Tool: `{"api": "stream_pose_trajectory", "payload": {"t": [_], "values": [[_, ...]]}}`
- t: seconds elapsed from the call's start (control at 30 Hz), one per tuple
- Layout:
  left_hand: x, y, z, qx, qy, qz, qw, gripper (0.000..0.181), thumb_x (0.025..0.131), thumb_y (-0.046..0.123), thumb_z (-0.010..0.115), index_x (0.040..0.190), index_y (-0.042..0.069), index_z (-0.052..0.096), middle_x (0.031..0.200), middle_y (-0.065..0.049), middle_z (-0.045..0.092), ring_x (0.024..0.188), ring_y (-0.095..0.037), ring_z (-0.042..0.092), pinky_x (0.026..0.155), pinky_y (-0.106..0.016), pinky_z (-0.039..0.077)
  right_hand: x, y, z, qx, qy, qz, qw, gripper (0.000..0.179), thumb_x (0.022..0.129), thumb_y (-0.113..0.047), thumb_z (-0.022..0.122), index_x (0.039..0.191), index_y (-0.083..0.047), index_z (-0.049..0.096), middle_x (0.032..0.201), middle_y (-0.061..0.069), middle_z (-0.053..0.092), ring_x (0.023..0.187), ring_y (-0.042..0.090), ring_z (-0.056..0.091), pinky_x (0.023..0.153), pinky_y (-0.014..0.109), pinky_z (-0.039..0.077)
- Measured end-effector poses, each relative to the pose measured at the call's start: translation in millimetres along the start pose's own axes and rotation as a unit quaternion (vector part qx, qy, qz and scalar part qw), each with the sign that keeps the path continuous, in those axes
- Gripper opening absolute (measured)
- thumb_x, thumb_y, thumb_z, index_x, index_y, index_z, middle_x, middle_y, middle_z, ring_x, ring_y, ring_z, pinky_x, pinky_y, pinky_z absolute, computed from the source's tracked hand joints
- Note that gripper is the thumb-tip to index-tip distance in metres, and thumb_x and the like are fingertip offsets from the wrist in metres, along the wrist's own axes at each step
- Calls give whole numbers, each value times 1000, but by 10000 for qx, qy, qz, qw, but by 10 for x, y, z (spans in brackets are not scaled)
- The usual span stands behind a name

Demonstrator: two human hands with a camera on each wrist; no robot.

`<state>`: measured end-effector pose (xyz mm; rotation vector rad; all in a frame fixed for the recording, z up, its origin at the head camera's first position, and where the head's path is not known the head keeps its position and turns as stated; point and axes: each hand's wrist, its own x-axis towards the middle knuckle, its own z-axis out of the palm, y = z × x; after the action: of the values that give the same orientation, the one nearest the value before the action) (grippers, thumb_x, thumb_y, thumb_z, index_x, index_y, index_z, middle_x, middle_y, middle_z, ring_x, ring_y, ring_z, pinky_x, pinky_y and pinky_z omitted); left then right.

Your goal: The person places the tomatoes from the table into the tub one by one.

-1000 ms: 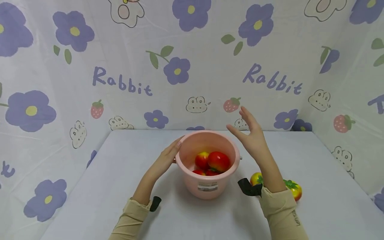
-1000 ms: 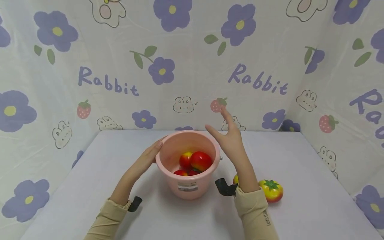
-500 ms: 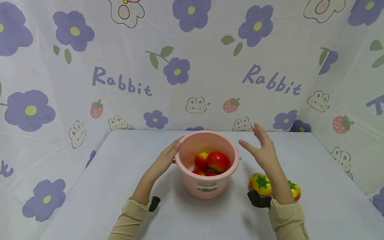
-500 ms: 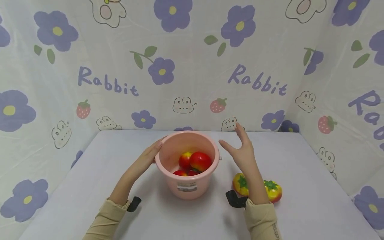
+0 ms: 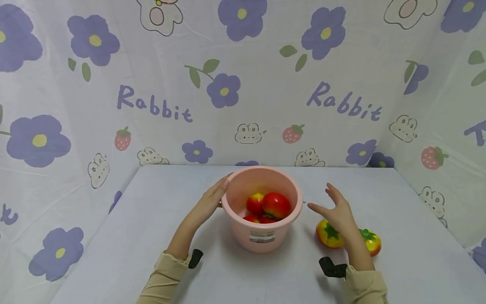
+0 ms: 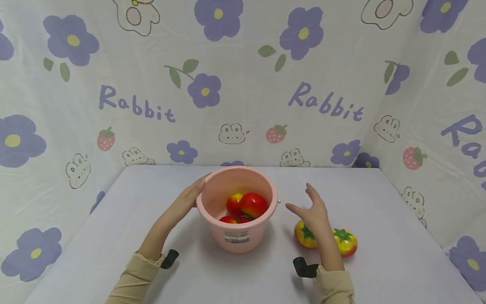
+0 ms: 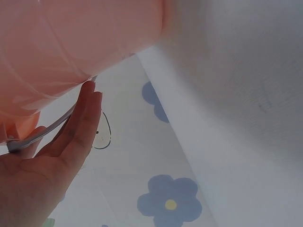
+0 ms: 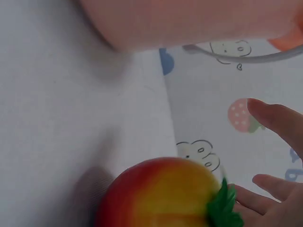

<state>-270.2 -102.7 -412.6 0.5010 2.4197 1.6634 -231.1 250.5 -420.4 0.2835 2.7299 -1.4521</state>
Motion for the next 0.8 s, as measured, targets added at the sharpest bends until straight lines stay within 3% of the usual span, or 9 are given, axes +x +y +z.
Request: {"api": "stream_pose_trajectory", "payload": {"t": [0.4, 0.53, 0.8], "values": [[-1, -4, -4, 100, 113, -52, 9999, 52, 103, 53, 31, 152, 36, 32, 154, 0, 41, 131, -29, 52, 96, -45, 54, 22, 223, 66, -628, -130, 312, 9975, 107, 82, -49, 74, 158, -18, 7, 160, 23, 19, 144, 51, 17, 109, 72, 24], [-5, 0, 3, 135, 82, -96, 9998, 51, 102, 55, 30, 151, 38, 32, 154, 2, 41, 132, -28, 51, 97, -45, 53, 59, 319, 125, -563, -137, 352, 9977, 104, 82, -47, 74, 158, -18, 9, 160, 23, 20, 144, 50, 18, 109, 71, 26], [-13, 1, 14, 160, 84, -117, 9998, 51, 102, 56, 31, 150, 41, 32, 154, 3, 41, 133, -27, 50, 98, -47, 52, 101, 380, 171, -121, -5, 82, 9999, 88, 89, -25, 68, 158, -19, 13, 161, 18, 23, 148, 44, 16, 113, 68, 22]]}}
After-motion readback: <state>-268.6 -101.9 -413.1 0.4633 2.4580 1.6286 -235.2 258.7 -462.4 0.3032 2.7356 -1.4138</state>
